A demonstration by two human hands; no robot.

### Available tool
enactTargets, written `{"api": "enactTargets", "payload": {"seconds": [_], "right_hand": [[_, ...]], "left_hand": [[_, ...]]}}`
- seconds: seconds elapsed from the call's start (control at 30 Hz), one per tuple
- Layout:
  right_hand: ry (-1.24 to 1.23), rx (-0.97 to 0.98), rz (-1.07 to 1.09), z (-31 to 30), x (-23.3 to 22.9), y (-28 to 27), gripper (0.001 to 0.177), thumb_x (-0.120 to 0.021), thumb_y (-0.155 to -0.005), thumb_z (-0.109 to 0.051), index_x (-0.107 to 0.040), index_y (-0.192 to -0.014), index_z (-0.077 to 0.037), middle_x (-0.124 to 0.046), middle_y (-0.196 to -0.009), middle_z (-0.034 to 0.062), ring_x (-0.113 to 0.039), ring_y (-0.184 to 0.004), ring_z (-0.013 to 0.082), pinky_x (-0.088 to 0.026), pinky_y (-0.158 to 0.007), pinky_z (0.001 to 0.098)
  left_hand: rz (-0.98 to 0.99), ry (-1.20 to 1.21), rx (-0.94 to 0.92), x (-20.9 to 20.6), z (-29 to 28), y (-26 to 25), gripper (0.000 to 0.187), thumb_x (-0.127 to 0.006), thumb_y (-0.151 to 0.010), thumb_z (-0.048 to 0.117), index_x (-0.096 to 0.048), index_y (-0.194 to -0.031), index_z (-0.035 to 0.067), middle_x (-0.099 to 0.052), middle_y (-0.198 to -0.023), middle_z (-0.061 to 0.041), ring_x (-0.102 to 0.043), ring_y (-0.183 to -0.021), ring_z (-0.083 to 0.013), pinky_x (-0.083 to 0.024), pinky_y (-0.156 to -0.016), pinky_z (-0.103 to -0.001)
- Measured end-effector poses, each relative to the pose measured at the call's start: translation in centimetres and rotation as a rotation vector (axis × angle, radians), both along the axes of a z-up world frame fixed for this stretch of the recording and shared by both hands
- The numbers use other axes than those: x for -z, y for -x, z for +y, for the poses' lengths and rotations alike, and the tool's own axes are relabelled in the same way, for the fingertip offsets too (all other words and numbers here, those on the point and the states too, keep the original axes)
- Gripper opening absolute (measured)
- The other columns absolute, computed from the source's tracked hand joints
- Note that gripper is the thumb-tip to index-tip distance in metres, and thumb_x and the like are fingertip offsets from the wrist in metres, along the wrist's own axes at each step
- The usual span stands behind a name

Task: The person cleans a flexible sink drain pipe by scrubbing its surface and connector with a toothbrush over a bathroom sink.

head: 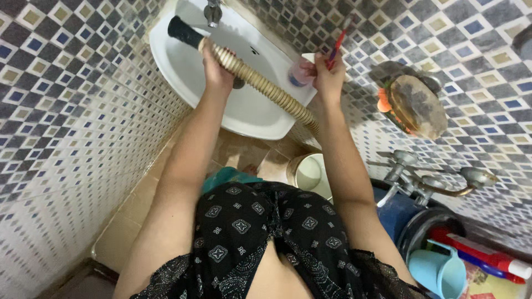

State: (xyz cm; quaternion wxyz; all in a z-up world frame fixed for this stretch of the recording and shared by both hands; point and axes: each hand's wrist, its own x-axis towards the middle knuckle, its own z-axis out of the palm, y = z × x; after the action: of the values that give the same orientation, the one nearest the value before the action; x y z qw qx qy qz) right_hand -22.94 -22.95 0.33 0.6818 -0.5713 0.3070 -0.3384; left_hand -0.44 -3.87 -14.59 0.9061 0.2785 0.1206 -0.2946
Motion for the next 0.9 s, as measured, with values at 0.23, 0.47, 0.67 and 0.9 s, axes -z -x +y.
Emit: {"api": "enactTargets", "payload": {"seconds": [0.23, 0.47, 0.67, 0.9], "right_hand": [[0.116, 0.062, 0.005, 2.8, 3.7, -0.6, 0.017, -0.065, -0.103, -0.011, -0.051, -0.108, -0.002, -0.072, -0.078, 0.0099, -0.075, -0.064, 0.0189, -0.058, -0.053, 0.0310], [0.209, 0.047, 0.076, 3.5, 2.4, -0.9, 0.015, -0.067, -0.105, -0.011, -0.054, -0.103, -0.004, -0.069, -0.077, 0.0077, -0.070, -0.063, 0.0139, -0.052, -0.053, 0.0271], [0.231, 0.081, 0.153, 3.1, 2.6, -0.2, 0.016, -0.073, -0.100, -0.007, -0.060, -0.100, 0.002, -0.070, -0.080, 0.0072, -0.073, -0.066, 0.0145, -0.055, -0.056, 0.0286], [0.330, 0.134, 0.296, 3.3, 0.5, 0.0, 0.016, -0.073, -0.097, -0.006, -0.059, -0.097, 0.003, -0.071, -0.072, 0.0070, -0.068, -0.059, 0.0123, -0.054, -0.053, 0.0274]], "left_hand": [[-0.161, 0.033, 0.118, -2.6, -2.8, 4.4, 0.052, -0.065, -0.094, 0.046, -0.038, -0.130, 0.020, -0.061, -0.113, -0.010, -0.065, -0.106, -0.0274, -0.054, -0.096, -0.050], [0.135, 0.068, 0.443, -7.4, -5.0, 6.3, 0.057, -0.045, -0.092, 0.062, -0.041, -0.130, 0.020, -0.062, -0.112, -0.003, -0.064, -0.106, -0.0211, -0.052, -0.087, -0.050], [-0.062, 0.163, 0.501, -8.2, -7.0, 7.6, 0.054, -0.046, -0.099, 0.059, -0.039, -0.134, 0.018, -0.056, -0.100, -0.005, -0.060, -0.093, -0.0202, -0.054, -0.091, -0.044], [-0.080, 0.274, 0.508, -4.5, -8.2, 7.3, 0.052, -0.047, -0.104, 0.057, -0.040, -0.126, 0.010, -0.056, -0.098, -0.008, -0.059, -0.092, -0.0210, -0.053, -0.089, -0.039]]}}
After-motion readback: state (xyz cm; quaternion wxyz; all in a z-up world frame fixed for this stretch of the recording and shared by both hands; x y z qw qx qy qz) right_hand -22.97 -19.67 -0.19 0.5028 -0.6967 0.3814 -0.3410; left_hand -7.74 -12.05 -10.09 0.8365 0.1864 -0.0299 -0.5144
